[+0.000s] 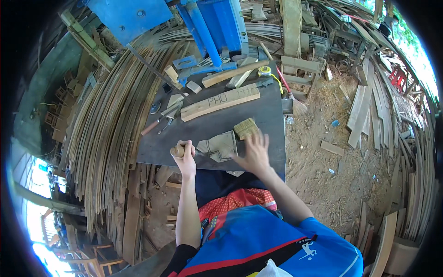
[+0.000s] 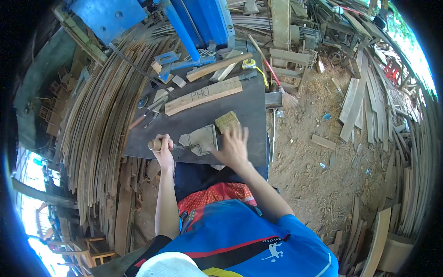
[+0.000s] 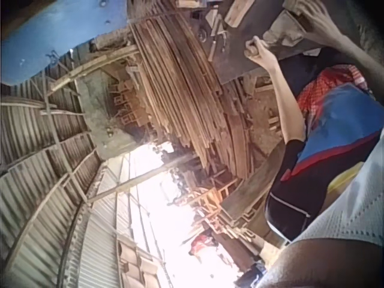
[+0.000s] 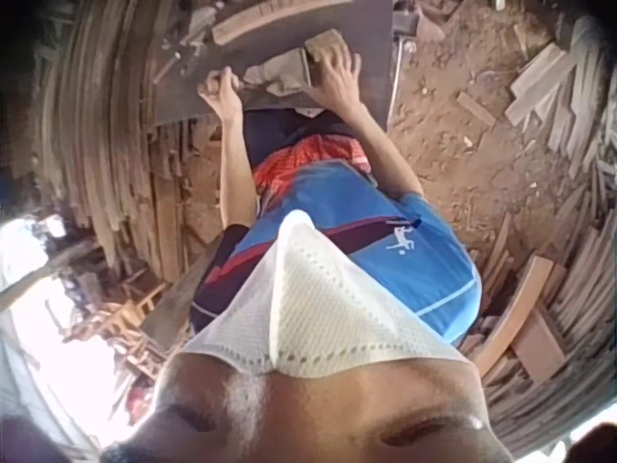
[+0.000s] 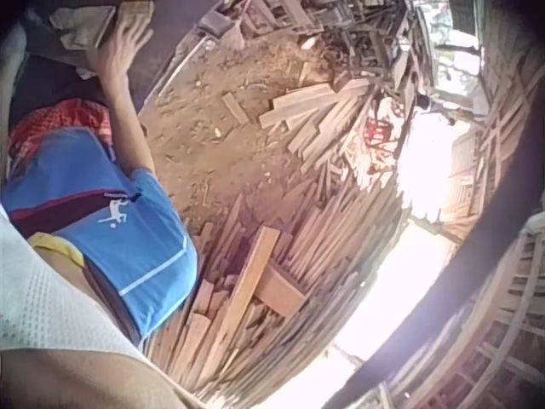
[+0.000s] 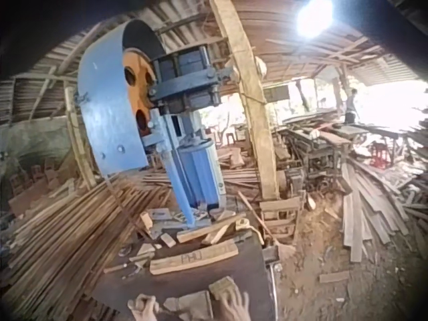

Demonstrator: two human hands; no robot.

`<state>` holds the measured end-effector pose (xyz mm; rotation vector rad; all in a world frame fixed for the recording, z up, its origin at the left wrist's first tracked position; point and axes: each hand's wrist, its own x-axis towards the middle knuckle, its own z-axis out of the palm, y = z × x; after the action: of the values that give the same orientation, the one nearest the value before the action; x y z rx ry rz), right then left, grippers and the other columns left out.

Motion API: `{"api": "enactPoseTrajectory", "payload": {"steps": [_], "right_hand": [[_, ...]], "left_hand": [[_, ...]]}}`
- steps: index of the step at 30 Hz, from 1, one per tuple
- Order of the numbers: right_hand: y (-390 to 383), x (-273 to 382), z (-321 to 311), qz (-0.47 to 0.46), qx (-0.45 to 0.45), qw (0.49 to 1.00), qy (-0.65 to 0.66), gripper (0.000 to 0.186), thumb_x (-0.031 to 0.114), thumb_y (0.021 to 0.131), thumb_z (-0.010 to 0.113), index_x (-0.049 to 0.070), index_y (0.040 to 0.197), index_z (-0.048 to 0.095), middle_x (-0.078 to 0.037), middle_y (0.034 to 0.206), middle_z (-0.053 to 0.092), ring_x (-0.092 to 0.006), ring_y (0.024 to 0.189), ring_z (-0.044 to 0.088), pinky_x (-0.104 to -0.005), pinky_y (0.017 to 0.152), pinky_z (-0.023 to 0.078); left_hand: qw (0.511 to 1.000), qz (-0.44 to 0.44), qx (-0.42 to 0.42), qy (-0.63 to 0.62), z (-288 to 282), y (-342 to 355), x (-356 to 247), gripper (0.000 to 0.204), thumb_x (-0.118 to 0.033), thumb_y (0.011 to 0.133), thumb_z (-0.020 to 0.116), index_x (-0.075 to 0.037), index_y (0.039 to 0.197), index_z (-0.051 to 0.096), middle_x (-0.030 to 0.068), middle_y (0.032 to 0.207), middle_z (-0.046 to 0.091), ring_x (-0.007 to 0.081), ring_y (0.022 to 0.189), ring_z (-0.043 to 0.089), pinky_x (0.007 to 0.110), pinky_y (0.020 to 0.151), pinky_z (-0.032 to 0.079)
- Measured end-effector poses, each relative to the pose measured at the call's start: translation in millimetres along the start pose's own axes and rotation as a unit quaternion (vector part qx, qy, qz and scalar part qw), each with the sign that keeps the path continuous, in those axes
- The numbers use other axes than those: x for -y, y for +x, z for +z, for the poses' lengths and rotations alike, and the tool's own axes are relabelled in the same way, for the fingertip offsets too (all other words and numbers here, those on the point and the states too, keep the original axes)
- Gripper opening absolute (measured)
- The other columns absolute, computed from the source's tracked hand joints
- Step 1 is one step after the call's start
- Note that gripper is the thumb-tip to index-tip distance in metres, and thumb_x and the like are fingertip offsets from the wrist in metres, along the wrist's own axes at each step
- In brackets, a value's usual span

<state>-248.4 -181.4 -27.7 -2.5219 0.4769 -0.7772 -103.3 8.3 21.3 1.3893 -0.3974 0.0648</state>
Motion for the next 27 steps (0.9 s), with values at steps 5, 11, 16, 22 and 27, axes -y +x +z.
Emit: {"api": "enactPoseTrajectory", "payload": {"steps": [5,11,16,22,27], "right_hand": [[13.0,36.2,43.1,-0.098,0.106,0.989,0.038,0.098,0.066,0.068,0.077,0.0,0.135,0.05,-0.027,0.148,0.041,-0.0447,0.145,0.028,-0.063,0.118,0.018],[41.5,37.9,62.7,-0.145,0.13,0.981,-0.017,0.115,0.074,0.063,0.074,-0.002,0.144,0.045,-0.024,0.147,0.044,-0.042,0.145,0.029,-0.0631,0.121,0.007],[46.9,37.1,67.4,-0.133,0.179,0.972,-0.067,0.11,0.072,0.069,0.073,0.0,0.145,0.042,-0.019,0.147,0.045,-0.0391,0.144,0.032,-0.0621,0.122,0.008],[42.0,34.3,75.6,-0.098,0.161,0.981,-0.046,0.103,0.069,0.073,0.072,0.001,0.144,0.043,-0.019,0.143,0.048,-0.0369,0.142,0.035,-0.0609,0.122,0.011],[46.7,36.1,77.7,-0.082,0.172,0.981,-0.047,0.099,0.068,0.075,0.07,-0.001,0.142,0.046,-0.02,0.14,0.049,-0.0365,0.141,0.035,-0.0613,0.122,0.012]], "left_hand": [[1.0,-0.006,0.011,0.007,4.5,0.0,-4.0,0.025,-0.011,0.097,0.063,-0.011,0.076,0.049,-0.0027,0.063,0.047,0.0064,0.057,0.041,0.024,0.053,0.029],[1.0,-0.003,0.002,-0.01,-1.1,-3.6,-2.6,0.016,-0.006,0.097,0.061,-0.005,0.081,0.056,-0.0014,0.063,0.05,0.0073,0.057,0.044,0.025,0.054,0.033],[1.0,-0.001,0.009,-0.007,7.0,-0.1,-3.2,0.02,-0.007,0.096,0.065,-0.005,0.078,0.057,-0.0019,0.062,0.05,0.0059,0.055,0.043,0.024,0.053,0.032],[0.996,-0.036,0.068,0.047,21.3,24.0,-5.8,0.024,-0.006,0.095,0.066,-0.006,0.074,0.054,-0.0028,0.06,0.049,0.0042,0.052,0.042,0.024,0.049,0.029],[0.989,-0.08,0.112,0.063,19.3,31.3,-12.3,0.025,-0.007,0.095,0.066,-0.007,0.074,0.054,-0.0036,0.061,0.05,0.0039,0.055,0.045,0.024,0.05,0.032]]}}
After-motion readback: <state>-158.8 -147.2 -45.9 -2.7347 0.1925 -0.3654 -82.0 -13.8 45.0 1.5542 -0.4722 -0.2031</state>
